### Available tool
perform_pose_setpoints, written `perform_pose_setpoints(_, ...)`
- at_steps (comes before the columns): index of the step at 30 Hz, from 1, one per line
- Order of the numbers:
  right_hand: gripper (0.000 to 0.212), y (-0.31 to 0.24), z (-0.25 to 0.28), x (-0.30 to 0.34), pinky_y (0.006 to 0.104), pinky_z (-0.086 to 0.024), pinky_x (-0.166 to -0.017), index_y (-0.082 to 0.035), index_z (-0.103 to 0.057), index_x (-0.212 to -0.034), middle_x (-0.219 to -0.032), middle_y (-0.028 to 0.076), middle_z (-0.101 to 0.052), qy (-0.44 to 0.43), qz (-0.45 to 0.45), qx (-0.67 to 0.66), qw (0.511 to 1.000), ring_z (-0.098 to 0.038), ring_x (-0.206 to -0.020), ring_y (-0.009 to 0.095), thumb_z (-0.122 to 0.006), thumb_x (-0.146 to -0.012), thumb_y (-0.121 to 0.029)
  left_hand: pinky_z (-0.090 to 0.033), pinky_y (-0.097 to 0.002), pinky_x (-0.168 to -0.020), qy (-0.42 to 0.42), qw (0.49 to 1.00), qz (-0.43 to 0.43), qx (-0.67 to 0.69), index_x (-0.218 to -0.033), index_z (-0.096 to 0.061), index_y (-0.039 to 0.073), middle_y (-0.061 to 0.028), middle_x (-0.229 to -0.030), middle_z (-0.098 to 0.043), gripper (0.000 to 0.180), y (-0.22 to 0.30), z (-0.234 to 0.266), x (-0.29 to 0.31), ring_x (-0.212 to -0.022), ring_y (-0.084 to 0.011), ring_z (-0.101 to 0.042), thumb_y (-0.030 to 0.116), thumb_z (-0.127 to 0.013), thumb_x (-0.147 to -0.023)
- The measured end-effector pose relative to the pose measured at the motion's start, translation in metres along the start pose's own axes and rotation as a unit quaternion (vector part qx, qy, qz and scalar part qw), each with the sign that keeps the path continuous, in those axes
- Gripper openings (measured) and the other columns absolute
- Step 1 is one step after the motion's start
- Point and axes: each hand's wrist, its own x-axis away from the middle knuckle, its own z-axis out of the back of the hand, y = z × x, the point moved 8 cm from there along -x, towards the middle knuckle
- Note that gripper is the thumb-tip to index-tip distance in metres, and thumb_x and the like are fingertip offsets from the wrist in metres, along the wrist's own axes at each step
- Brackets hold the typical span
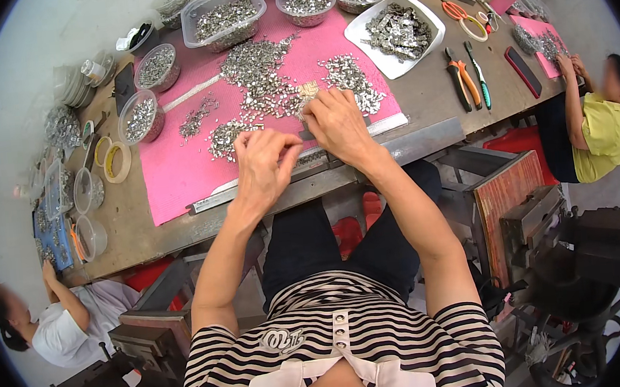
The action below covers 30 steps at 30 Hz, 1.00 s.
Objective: The person aligns small metal pieces into a metal holder by hand, then transfers the loaded holder to a press machine.
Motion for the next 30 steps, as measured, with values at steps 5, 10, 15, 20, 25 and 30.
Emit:
perform_pose_setpoints(5, 0.011, -0.009, 0.019, 0.033, 0.0385, -0.043, -0.08, -0.005, -0.067, -0.092, -0.091, 0.007, -0.064, -0.044, -0.067, -0.144, 0.986, -0.061, -0.085, 0.027, -0.075, -0.085, -0.004, -0.038, -0.0424, -0.094, 0.008, 1.0, 0.008, -0.006, -0.093, -0.072, 0.009, -0.0012, -0.088, -0.067, 0.013, 0.014, -0.004, 0.018, -0.087, -0.0216, -0.062, 0.011, -0.08, -0.082)
perform_pose_setpoints(10, 0.014, -0.022, 0.022, 0.047, 0.0391, -0.044, -0.08, -0.004, -0.068, -0.094, -0.094, 0.009, -0.065, -0.028, -0.043, -0.133, 0.99, -0.061, -0.087, 0.027, -0.076, -0.083, -0.003, -0.038, -0.0427, -0.094, 0.018, 1.0, 0.007, -0.013, -0.094, -0.073, 0.009, -0.0023, -0.089, -0.067, 0.014, 0.015, -0.008, 0.021, -0.089, -0.0219, -0.063, 0.011, -0.08, -0.083)
perform_pose_setpoints(15, 0.015, -0.029, 0.025, 0.05, 0.0388, -0.044, -0.08, -0.004, -0.071, -0.096, -0.095, 0.008, -0.066, -0.003, 0.001, -0.117, 0.993, -0.061, -0.087, 0.027, -0.076, -0.083, -0.003, -0.039, -0.0423, -0.096, 0.013, 1.0, 0.018, 0.011, -0.096, -0.073, 0.008, -0.0036, -0.091, -0.068, 0.012, 0.011, -0.007, 0.026, -0.089, -0.023, -0.063, 0.01, -0.078, -0.085)
perform_pose_setpoints(20, 0.011, -0.019, 0.021, 0.035, 0.0388, -0.045, -0.081, -0.003, -0.072, -0.095, -0.091, 0.009, -0.065, 0.0, -0.015, -0.141, 0.99, -0.061, -0.086, 0.027, -0.075, -0.084, -0.003, -0.041, -0.0432, -0.096, 0.042, 0.999, 0.015, -0.027, -0.099, -0.073, 0.007, -0.0051, -0.091, -0.069, 0.014, 0.016, -0.004, 0.026, -0.087, -0.0253, -0.063, 0.011, -0.078, -0.086)
perform_pose_setpoints(25, 0.009, 0.0, -0.01, -0.001, 0.0415, -0.044, -0.08, -0.005, -0.071, -0.094, -0.087, 0.009, -0.062, 0.019, -0.03, -0.098, 0.995, -0.06, -0.085, 0.03, -0.075, -0.086, -0.008, -0.041, -0.0432, -0.097, 0.051, 0.998, 0.023, -0.029, -0.099, -0.073, 0.007, -0.0055, -0.091, -0.069, 0.015, 0.016, -0.002, 0.025, -0.086, -0.0257, -0.063, 0.011, -0.078, -0.086)
perform_pose_setpoints(30, 0.009, 0.002, -0.03, -0.017, 0.043, -0.044, -0.081, -0.005, -0.07, -0.088, -0.085, 0.01, -0.06, -0.003, -0.048, -0.051, 0.998, -0.061, -0.084, 0.031, -0.076, -0.086, -0.012, -0.041, -0.0422, -0.099, 0.075, 0.995, 0.041, -0.041, -0.099, -0.073, 0.008, -0.0051, -0.091, -0.07, 0.013, 0.007, 0.006, 0.034, -0.086, -0.0241, -0.064, 0.009, -0.077, -0.087)
